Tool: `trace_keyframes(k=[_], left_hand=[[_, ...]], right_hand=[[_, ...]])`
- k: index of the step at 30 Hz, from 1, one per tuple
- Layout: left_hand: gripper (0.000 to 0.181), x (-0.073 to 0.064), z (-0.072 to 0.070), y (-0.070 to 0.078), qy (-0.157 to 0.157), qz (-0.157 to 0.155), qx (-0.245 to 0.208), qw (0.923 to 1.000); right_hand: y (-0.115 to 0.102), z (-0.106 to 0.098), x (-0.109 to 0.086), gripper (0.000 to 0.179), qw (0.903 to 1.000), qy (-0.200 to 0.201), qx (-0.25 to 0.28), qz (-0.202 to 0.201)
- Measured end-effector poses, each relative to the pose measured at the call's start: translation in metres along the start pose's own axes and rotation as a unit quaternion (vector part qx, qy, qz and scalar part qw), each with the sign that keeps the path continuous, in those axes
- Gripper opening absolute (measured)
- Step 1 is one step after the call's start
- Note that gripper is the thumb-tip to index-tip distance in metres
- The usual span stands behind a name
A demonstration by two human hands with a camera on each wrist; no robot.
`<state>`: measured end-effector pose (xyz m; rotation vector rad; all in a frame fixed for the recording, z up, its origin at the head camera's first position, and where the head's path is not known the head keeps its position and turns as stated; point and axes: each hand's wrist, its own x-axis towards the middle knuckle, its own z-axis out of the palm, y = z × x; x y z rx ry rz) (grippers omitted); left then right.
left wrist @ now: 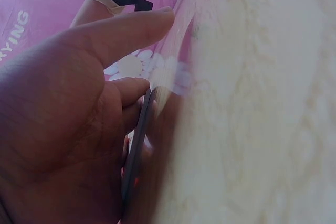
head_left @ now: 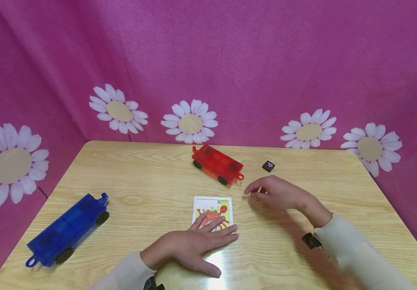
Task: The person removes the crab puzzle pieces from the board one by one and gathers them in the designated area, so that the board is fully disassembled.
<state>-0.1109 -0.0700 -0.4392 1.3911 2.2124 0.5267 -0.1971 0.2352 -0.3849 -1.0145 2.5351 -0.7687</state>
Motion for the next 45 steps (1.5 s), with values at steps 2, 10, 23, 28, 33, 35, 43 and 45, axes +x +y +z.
trace_keyframes(k=[2, 10, 23, 28, 33, 35, 43, 45], left_hand=[[0.084, 0.0, 0.0, 0.0, 0.0, -0.001, 0.001, 1.0], [0.084, -0.002, 0.0, 0.0, 0.0, -0.003, 0.001, 1.0], [0.083, -0.001, 0.001, 0.001, 0.005, 0.002, 0.009, 0.9999], [0.083, -0.001, 0.001, 0.0, 0.006, 0.003, 0.012, 0.9999], [0.083, -0.001, 0.001, 0.0, 0.008, 0.004, 0.015, 0.9998], [0.083, -0.001, 0.001, 0.0, 0.009, 0.004, 0.019, 0.9998], [0.084, 0.0, 0.001, -0.001, 0.004, 0.003, 0.014, 0.9999], [0.084, 0.0, 0.001, 0.0, 0.005, 0.004, 0.018, 0.9998]], right_hand=[[-0.008, 0.006, 0.006, 0.022, 0.9998, -0.006, 0.001, -0.017], [-0.028, 0.031, 0.034, 0.029, 0.998, -0.048, 0.003, -0.042], [-0.034, 0.041, 0.045, 0.033, 0.9951, -0.079, -0.032, -0.051], [-0.036, 0.042, 0.046, 0.032, 0.9947, -0.078, -0.049, -0.047], [-0.039, 0.044, 0.046, 0.033, 0.9941, -0.069, -0.076, -0.036], [-0.04, 0.044, 0.046, 0.035, 0.9948, -0.066, -0.073, -0.025], [-0.043, 0.045, 0.046, 0.033, 0.995, -0.057, -0.08, -0.017], [-0.044, 0.045, 0.046, 0.033, 0.995, -0.056, -0.081, -0.017]])
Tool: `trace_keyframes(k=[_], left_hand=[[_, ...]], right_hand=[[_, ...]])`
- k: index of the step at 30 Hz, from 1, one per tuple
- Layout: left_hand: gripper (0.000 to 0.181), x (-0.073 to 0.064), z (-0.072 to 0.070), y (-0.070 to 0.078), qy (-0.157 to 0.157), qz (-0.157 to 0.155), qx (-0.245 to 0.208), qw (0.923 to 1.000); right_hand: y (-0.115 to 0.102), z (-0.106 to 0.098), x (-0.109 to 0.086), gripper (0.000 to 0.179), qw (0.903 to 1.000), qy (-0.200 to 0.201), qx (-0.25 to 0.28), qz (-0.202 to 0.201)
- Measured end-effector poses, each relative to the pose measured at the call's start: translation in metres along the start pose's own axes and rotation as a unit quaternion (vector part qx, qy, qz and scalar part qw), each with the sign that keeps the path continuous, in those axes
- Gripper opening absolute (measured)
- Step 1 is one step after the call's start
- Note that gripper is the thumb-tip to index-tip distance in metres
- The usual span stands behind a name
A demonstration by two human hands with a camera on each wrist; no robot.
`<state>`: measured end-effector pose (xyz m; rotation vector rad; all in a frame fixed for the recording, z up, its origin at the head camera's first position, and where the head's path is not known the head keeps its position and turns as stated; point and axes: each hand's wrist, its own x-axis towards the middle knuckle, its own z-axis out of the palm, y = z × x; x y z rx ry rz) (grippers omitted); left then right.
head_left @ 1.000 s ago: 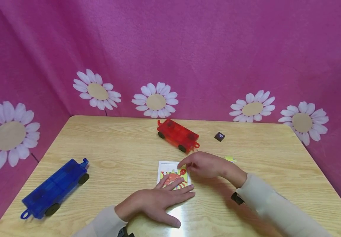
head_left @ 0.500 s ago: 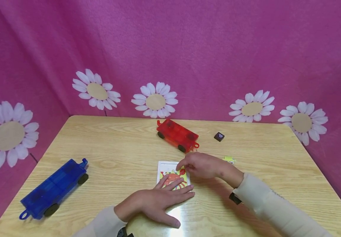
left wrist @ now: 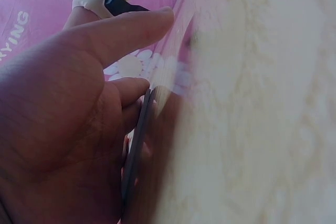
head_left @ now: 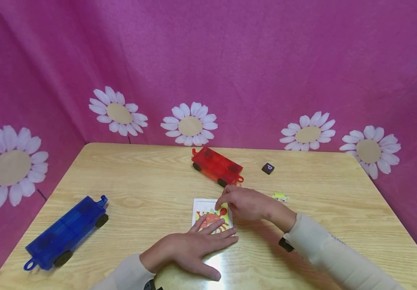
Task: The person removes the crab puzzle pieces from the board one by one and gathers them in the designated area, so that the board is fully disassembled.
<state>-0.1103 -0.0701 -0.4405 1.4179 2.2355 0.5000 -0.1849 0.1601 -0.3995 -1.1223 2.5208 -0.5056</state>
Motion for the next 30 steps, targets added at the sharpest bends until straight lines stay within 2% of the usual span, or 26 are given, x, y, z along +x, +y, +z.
trace_keyframes(k=[7, 20, 30], left_hand=[[0.083, 0.0, 0.001, 0.0, 0.001, 0.0, -0.002, 1.0], [0.083, -0.001, 0.001, -0.001, 0.0, 0.001, -0.014, 0.9999], [0.083, -0.001, -0.001, 0.0, -0.006, -0.002, -0.02, 0.9998]], right_hand=[[-0.001, 0.0, 0.001, 0.034, 0.9999, 0.012, 0.0, -0.006], [0.0, -0.002, 0.009, 0.018, 0.9981, 0.054, 0.027, 0.011], [-0.001, 0.0, 0.015, 0.011, 0.9949, 0.063, 0.064, 0.045]])
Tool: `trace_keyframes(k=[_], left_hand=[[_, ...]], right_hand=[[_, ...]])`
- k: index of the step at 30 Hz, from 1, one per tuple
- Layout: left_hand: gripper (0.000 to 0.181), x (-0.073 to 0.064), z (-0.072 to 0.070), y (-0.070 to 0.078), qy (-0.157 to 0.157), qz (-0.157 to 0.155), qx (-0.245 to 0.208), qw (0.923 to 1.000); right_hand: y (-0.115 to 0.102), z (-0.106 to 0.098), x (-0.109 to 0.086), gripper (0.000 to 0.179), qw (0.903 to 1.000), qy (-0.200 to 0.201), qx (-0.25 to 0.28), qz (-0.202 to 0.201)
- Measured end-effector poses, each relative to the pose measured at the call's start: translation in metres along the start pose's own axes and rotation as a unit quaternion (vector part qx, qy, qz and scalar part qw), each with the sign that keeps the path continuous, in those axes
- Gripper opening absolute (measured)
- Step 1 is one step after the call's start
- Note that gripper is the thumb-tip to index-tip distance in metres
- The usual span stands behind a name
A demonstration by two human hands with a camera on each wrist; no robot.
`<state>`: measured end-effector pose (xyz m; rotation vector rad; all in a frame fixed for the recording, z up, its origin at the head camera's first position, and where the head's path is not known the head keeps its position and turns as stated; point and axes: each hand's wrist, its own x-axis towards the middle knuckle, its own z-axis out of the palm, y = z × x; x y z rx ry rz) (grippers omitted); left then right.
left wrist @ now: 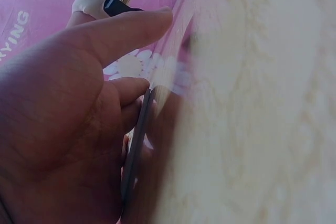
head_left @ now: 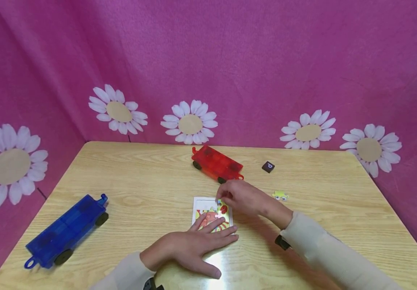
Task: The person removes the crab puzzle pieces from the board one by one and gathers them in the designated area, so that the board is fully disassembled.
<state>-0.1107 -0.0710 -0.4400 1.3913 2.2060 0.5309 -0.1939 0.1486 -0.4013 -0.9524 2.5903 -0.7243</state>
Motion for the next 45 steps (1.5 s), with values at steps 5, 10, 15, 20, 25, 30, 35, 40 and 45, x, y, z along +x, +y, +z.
trace_keyframes(k=[5, 10, 15, 20, 25, 30, 35, 40, 45], left_hand=[[0.082, 0.0, -0.001, 0.0, 0.001, 0.001, 0.003, 1.0], [0.083, 0.0, -0.001, 0.0, 0.001, 0.002, 0.008, 1.0], [0.082, -0.001, -0.002, 0.001, -0.001, 0.001, 0.004, 1.0], [0.082, -0.001, -0.002, 0.001, -0.001, 0.001, -0.003, 1.0], [0.081, 0.0, -0.001, 0.0, 0.003, 0.006, -0.012, 0.9999], [0.079, 0.001, -0.001, -0.002, 0.009, 0.009, -0.024, 0.9996], [0.078, 0.001, -0.001, -0.002, 0.018, 0.012, -0.015, 0.9997], [0.077, 0.003, 0.0, -0.002, 0.022, 0.012, -0.01, 0.9996], [0.076, 0.003, 0.0, -0.002, 0.022, 0.009, -0.014, 0.9996]], right_hand=[[-0.001, 0.001, 0.002, 0.01, 0.9999, 0.005, 0.011, 0.008], [-0.003, 0.002, 0.006, 0.009, 0.9998, 0.013, 0.009, 0.011], [-0.005, 0.004, 0.008, 0.009, 0.9995, 0.007, 0.015, 0.029], [-0.007, 0.004, 0.009, 0.01, 0.9994, 0.007, 0.006, 0.033], [-0.009, 0.003, 0.008, 0.011, 0.9996, 0.01, -0.008, 0.024], [-0.012, 0.002, 0.009, 0.01, 0.9993, 0.006, -0.004, 0.036], [-0.013, 0.002, 0.01, 0.01, 0.9987, 0.004, -0.003, 0.05], [-0.017, 0.001, 0.01, 0.009, 0.997, 0.014, -0.003, 0.076], [-0.02, 0.0, 0.011, 0.007, 0.9965, 0.024, 0.004, 0.081]])
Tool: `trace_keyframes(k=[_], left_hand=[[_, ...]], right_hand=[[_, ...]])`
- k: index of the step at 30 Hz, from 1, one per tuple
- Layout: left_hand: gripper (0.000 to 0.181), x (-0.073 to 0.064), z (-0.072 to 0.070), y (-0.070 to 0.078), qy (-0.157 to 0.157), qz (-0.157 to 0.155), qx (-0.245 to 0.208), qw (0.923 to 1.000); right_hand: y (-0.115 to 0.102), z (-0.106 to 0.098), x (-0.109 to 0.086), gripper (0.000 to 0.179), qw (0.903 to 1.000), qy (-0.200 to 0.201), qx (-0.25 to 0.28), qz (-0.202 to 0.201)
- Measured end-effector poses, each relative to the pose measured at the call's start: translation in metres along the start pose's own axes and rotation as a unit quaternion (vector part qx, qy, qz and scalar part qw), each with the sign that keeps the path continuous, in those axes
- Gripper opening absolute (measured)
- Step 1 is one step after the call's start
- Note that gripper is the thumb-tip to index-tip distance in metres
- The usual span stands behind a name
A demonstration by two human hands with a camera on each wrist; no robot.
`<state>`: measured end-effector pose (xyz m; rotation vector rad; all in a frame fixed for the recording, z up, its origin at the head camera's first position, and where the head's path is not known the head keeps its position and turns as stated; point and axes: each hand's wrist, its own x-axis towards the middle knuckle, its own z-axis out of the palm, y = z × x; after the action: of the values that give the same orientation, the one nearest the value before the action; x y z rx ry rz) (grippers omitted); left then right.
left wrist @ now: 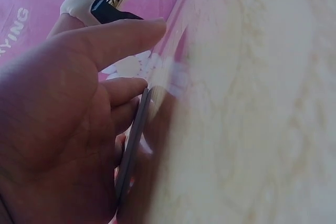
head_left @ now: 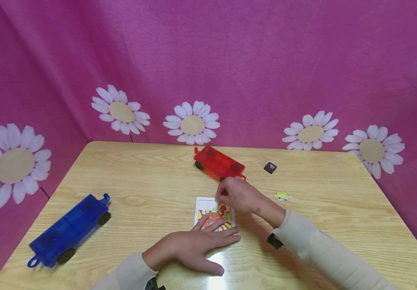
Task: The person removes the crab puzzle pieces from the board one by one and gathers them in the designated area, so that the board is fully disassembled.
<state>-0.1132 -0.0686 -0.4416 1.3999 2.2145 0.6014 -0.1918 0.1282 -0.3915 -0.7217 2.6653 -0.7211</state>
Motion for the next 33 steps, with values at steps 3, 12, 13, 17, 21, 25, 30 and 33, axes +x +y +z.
trace_keyframes(k=[3, 12, 13, 17, 21, 25, 30, 33], left_hand=[[0.077, 0.0, 0.0, 0.0, 0.0, 0.001, 0.005, 1.0], [0.077, -0.001, 0.0, 0.003, -0.001, -0.005, 0.005, 1.0], [0.077, -0.002, 0.0, 0.003, -0.001, -0.005, 0.003, 1.0], [0.078, -0.002, 0.0, 0.004, 0.003, -0.004, 0.009, 0.9999], [0.078, -0.002, 0.0, 0.003, 0.007, 0.0, 0.026, 0.9996], [0.078, -0.002, 0.001, 0.003, 0.01, 0.001, 0.028, 0.9996], [0.079, -0.002, 0.001, 0.001, 0.008, -0.001, 0.014, 0.9999], [0.079, -0.001, 0.001, 0.001, 0.006, -0.003, 0.006, 1.0]], right_hand=[[0.0, -0.002, -0.002, 0.01, 1.0, -0.005, 0.003, 0.003], [0.011, -0.013, -0.016, 0.019, 0.9981, 0.014, -0.01, -0.059], [0.012, -0.015, -0.018, 0.019, 0.9978, 0.017, -0.009, -0.064], [0.02, -0.023, -0.028, 0.019, 0.9963, 0.035, -0.007, -0.079], [0.03, -0.033, -0.038, 0.018, 0.9969, 0.042, -0.002, -0.067], [0.041, -0.044, -0.047, 0.017, 0.998, 0.038, 0.014, -0.049], [0.057, -0.059, -0.059, 0.016, 0.9988, 0.036, 0.012, -0.032], [0.069, -0.067, -0.066, 0.014, 0.9995, 0.029, 0.013, -0.008]])
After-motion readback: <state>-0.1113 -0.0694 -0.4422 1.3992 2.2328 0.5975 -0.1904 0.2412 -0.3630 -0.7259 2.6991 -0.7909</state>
